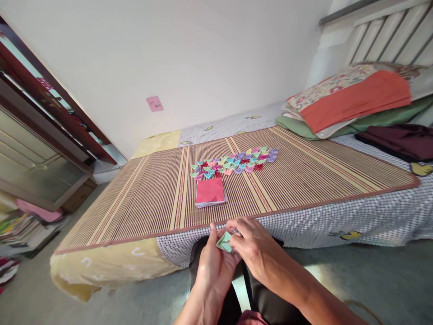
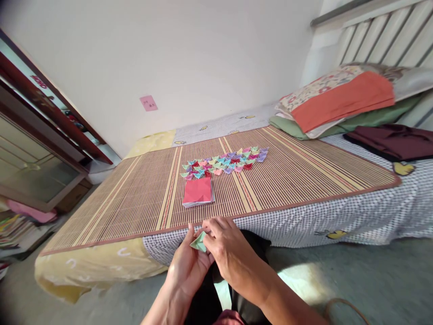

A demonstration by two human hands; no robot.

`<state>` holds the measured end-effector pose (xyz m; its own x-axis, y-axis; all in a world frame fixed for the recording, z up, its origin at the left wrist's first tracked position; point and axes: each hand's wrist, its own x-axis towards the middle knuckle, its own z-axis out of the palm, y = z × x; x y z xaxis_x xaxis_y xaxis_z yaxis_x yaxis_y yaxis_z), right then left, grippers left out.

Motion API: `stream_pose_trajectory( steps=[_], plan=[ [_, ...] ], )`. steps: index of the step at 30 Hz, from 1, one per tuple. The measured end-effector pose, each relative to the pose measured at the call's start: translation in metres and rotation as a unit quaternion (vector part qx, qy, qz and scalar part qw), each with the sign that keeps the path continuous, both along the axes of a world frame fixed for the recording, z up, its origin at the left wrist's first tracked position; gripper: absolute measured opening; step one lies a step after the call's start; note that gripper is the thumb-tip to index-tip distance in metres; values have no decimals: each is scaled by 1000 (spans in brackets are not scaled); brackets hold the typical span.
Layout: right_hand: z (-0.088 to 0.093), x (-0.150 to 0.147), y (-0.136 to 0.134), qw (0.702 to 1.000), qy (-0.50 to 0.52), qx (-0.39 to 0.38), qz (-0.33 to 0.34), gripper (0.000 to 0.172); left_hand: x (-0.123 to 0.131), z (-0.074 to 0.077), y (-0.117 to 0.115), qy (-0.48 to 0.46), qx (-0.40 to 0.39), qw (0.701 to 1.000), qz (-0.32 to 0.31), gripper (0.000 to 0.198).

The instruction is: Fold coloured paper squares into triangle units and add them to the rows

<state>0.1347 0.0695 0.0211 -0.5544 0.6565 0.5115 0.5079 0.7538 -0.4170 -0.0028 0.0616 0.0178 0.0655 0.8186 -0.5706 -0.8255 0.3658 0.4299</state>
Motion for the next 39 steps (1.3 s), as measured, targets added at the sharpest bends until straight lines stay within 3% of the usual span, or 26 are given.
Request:
stream_pose_trajectory(
  steps=[4,11,14,18,23,28,39],
  plan=[
    [5,7,2,998,57,-37,0,17,-3,-1,1,-34,9,999,-1,56],
    [11,10,3,992,109,-57,2,20,-4,-2,2,23,10,1000,16,55],
    [5,9,3,992,108,-69,-9,22,-5,-4,3,33,4,999,30,54],
    [-6,10,2,987,123,-72,-72,18,-7,-9,4,48,-1,998,36,51],
    [-19,1,2,979,117,-125,-108,12,-1,-14,3,37,17,998,45,49],
    [-30,-6,10,972,96,-149,-156,21,8,-18,2,46,11,997,68,48],
    [-33,-1,21,971,42,-132,-194,20,11,-37,14,49,17,997,51,45]
  ],
)
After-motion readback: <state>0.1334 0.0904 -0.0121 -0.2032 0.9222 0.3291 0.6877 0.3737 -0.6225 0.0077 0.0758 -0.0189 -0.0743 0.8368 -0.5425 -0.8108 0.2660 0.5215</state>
